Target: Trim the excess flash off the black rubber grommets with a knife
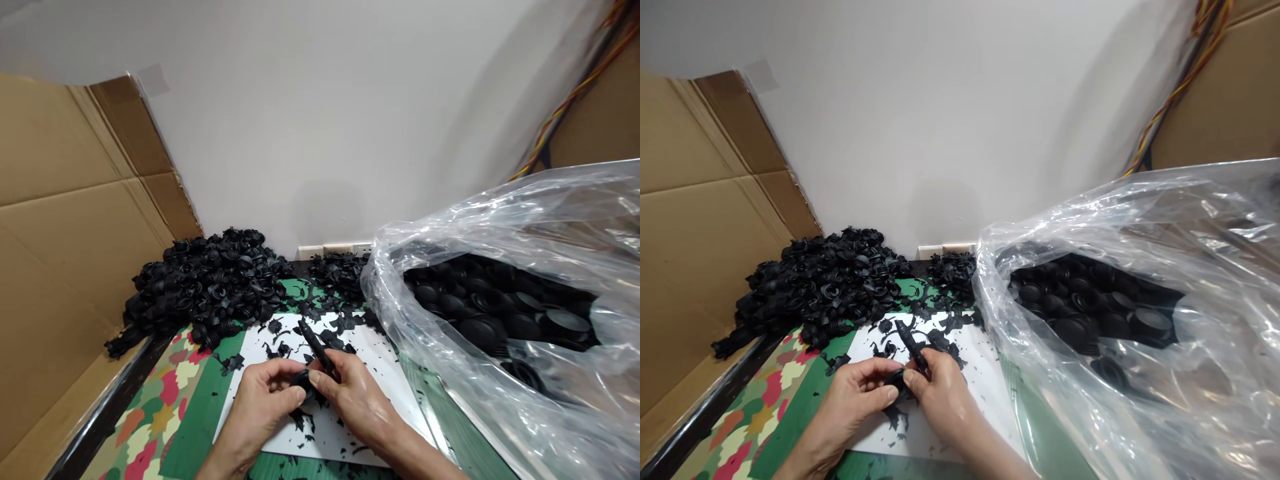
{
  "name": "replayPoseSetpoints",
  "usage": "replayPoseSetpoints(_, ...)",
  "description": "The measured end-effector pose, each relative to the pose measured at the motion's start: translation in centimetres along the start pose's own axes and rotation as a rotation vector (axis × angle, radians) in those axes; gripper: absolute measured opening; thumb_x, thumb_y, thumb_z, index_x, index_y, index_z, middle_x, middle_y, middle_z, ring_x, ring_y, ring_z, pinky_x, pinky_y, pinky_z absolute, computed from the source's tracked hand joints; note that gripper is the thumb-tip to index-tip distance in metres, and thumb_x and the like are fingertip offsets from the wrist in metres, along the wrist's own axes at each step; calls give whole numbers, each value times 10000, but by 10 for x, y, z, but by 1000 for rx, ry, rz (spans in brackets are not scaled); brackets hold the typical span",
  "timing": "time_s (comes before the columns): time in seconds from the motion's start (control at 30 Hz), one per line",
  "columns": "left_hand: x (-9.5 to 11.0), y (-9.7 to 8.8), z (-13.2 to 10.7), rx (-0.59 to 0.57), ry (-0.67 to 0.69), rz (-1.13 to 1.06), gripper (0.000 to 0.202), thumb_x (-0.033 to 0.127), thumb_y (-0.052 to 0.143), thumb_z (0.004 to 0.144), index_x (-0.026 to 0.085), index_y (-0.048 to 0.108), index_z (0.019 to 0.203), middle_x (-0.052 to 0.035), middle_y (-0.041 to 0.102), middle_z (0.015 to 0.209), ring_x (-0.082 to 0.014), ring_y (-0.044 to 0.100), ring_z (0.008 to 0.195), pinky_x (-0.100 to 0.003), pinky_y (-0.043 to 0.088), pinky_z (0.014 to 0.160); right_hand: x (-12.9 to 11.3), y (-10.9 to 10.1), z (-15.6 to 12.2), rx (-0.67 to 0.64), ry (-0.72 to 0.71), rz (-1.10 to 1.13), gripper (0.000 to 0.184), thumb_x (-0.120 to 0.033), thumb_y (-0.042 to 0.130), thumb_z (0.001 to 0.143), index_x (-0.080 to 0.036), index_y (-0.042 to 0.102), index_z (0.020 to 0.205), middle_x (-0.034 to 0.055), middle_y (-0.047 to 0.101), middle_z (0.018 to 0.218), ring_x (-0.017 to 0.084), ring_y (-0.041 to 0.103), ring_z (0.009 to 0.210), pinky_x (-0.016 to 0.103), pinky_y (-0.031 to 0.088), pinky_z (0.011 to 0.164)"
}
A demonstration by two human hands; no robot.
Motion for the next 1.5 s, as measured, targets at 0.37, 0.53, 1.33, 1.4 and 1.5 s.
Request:
replayPoseSetpoints(0.37, -9, 5, -9, 102, -164, -116, 194, 144, 671, 520, 102, 692, 708, 23, 611, 482, -98, 569, 374, -181, 381, 385, 7, 1, 1, -54, 77, 25, 163, -307, 546, 735, -170, 544, 647, -57, 433, 513, 104, 356, 477, 232, 278, 485)
replayPoseSetpoints(0.53, -12, 3, -9, 119, -167, -143, 158, 129, 657, 535, 106, 659, 691, 25, 602, 483, -86, 553, 352, -167, 377, 365, 8, 5, -3, -72, 91, 23, 186, -328, 544, 753, -172, 527, 653, -62, 433, 506, 95, 347, 448, 227, 271, 467)
replayPoseSetpoints(1.33, -18, 4, -8, -67, -72, -348, 413, 279, 842, 508, 101, 713, 857, -77, 716, 688, -151, 660, 542, -196, 480, 493, 0, -3, 1, 4, 6, 68, 158, -300, 545, 687, -143, 568, 684, 11, 552, 611, 175, 502, 605, 278, 386, 571)
replayPoseSetpoints(1.4, -21, 2, -7, -37, -85, -348, 420, 280, 851, 496, 103, 721, 854, -71, 715, 667, -152, 661, 530, -197, 484, 484, -1, -5, 0, 8, -3, 68, 182, -315, 556, 692, -136, 578, 721, 17, 560, 635, 178, 505, 622, 280, 388, 579)
replayPoseSetpoints(1.5, -25, -2, -6, 40, -127, -345, 394, 259, 854, 492, 111, 729, 836, -56, 709, 631, -142, 653, 493, -193, 482, 469, -3, -10, -2, 68, -22, 66, 218, -331, 573, 698, -136, 582, 795, 20, 567, 690, 181, 512, 653, 277, 395, 593)
Point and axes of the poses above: each hand's wrist, its own z-axis towards the middle knuckle, its own y-axis out of the palm, x = y × z, the point moved 4 cm from there along z, towards the middle knuckle
